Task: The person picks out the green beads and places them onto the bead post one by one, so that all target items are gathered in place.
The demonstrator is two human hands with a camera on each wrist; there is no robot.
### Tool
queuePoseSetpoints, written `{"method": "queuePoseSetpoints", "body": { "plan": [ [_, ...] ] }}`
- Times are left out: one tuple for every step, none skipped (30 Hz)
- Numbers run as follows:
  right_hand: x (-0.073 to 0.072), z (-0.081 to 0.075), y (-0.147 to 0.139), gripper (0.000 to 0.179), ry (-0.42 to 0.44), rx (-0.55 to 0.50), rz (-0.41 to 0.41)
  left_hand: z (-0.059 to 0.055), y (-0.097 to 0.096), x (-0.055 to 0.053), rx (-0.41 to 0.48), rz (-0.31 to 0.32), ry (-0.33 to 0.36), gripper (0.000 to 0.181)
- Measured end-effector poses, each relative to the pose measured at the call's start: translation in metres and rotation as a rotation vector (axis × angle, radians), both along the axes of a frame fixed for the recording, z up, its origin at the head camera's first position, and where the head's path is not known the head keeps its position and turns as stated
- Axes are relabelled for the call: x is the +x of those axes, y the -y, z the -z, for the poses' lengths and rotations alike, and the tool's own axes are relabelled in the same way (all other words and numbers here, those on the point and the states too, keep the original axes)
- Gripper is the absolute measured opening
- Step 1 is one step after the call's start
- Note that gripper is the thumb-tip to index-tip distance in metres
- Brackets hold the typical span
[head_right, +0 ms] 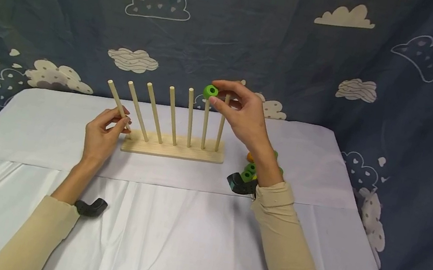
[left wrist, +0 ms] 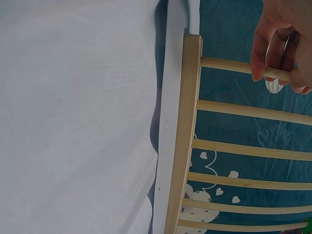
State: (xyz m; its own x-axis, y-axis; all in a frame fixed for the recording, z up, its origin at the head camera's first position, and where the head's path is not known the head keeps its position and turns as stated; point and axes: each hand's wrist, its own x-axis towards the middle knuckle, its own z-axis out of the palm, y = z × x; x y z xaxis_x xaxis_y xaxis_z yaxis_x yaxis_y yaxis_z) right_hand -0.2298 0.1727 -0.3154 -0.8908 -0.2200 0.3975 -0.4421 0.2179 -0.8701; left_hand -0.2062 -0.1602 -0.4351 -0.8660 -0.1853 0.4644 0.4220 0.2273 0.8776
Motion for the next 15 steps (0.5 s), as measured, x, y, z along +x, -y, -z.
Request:
{"method": "queuePoseSetpoints", "body": {
  "plan": [
    [0.0000,0.0004,0.0006,0.036,0.001,0.002,0.001,0.0001,0.0003,0.0003,0.000,-0.001,0.000,0.017],
    [0.0001,0.0007,0.0009,0.036,0.002,0.003,0.003,0.0000,0.0003,0.0004,0.001,0.002,-0.001,0.017],
    [0.0001,0.0010,0.0012,0.036,0.002,0.004,0.005,0.0001,0.0005,0.0004,0.002,0.004,-0.001,0.017],
    [0.0001,0.0013,0.0014,0.036,0.003,0.004,0.006,0.0002,0.0008,0.0006,0.003,0.006,0.000,0.017],
    [0.0000,0.0017,0.0015,0.036,0.003,0.005,0.008,0.0002,0.0009,0.0005,0.002,0.007,0.002,0.017],
    [0.0003,0.0017,0.0017,0.036,0.004,0.004,0.009,0.0002,0.0010,0.0004,0.003,0.009,0.001,0.017],
    [0.0001,0.0022,0.0019,0.036,0.004,0.005,0.009,0.0001,0.0011,0.0004,0.002,0.010,0.002,0.017],
    [0.0000,0.0026,0.0022,0.036,0.005,0.006,0.010,0.0001,0.0012,0.0005,0.001,0.010,0.002,0.017],
    [-0.0001,0.0030,0.0026,0.036,0.005,0.010,0.010,0.0001,0.0013,0.0006,0.001,0.011,0.002,0.017],
    [-0.0003,0.0038,0.0030,0.036,0.007,0.018,0.013,0.0000,0.0014,0.0007,0.003,0.013,0.002,0.017],
    [-0.0003,0.0044,0.0034,0.036,0.008,0.025,0.015,-0.0001,0.0014,0.0009,0.004,0.016,0.001,0.017],
    [-0.0002,0.0050,0.0038,0.036,0.009,0.034,0.018,-0.0002,0.0014,0.0010,0.005,0.016,-0.001,0.018],
    [-0.0004,0.0059,0.0041,0.036,0.009,0.046,0.023,-0.0003,0.0014,0.0012,0.007,0.018,-0.001,0.017],
    [-0.0001,0.0064,0.0044,0.036,0.009,0.056,0.028,-0.0003,0.0014,0.0012,0.008,0.021,-0.002,0.018],
    [0.0002,0.0069,0.0045,0.036,0.008,0.066,0.032,-0.0005,0.0015,0.0010,0.009,0.023,-0.002,0.018]
  ]
}}
